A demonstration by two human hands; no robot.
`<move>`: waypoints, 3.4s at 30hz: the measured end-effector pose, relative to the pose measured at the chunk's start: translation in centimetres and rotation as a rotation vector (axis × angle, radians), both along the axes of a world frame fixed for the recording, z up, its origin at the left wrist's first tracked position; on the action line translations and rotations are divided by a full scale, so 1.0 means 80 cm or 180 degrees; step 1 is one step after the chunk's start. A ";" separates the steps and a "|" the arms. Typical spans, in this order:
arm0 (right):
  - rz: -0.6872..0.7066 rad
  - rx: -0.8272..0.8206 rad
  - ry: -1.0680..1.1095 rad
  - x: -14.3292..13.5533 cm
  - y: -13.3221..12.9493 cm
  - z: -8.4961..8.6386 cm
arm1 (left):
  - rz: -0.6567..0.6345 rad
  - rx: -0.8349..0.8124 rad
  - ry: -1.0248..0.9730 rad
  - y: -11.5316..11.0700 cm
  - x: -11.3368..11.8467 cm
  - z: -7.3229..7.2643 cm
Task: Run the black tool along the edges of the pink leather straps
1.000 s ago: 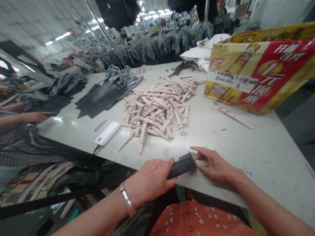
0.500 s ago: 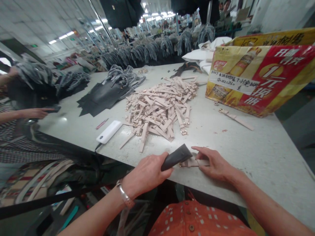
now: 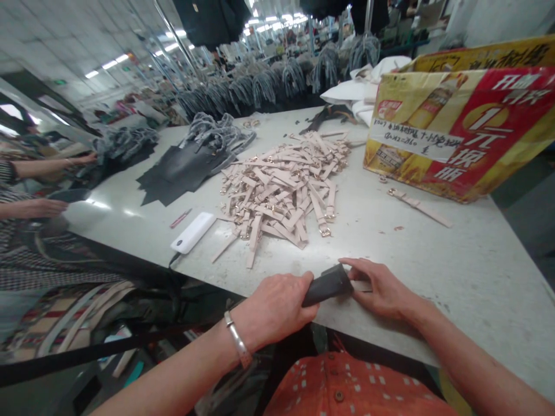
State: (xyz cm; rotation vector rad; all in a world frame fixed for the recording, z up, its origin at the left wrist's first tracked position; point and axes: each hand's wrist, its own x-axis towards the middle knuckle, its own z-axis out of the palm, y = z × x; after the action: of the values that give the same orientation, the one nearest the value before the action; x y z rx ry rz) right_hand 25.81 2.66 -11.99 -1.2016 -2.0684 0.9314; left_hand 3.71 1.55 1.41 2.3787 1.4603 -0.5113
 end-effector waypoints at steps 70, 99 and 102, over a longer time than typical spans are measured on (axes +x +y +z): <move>0.0126 0.0057 -0.0020 -0.002 -0.001 -0.002 | -0.0187 0.0037 -0.0053 0.011 -0.021 0.008; 0.0120 0.0187 -0.0115 -0.003 0.002 0.004 | 0.0383 -0.0332 -0.0485 0.007 -0.069 0.003; 0.0172 0.0254 -0.0411 -0.004 0.003 0.010 | 0.0406 -0.0284 -0.0491 0.006 -0.058 -0.001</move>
State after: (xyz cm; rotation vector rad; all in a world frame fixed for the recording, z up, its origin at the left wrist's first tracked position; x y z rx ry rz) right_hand 25.47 2.92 -11.17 -1.1973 -2.2280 0.8061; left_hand -0.95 2.03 1.32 2.1869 1.4762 -0.3458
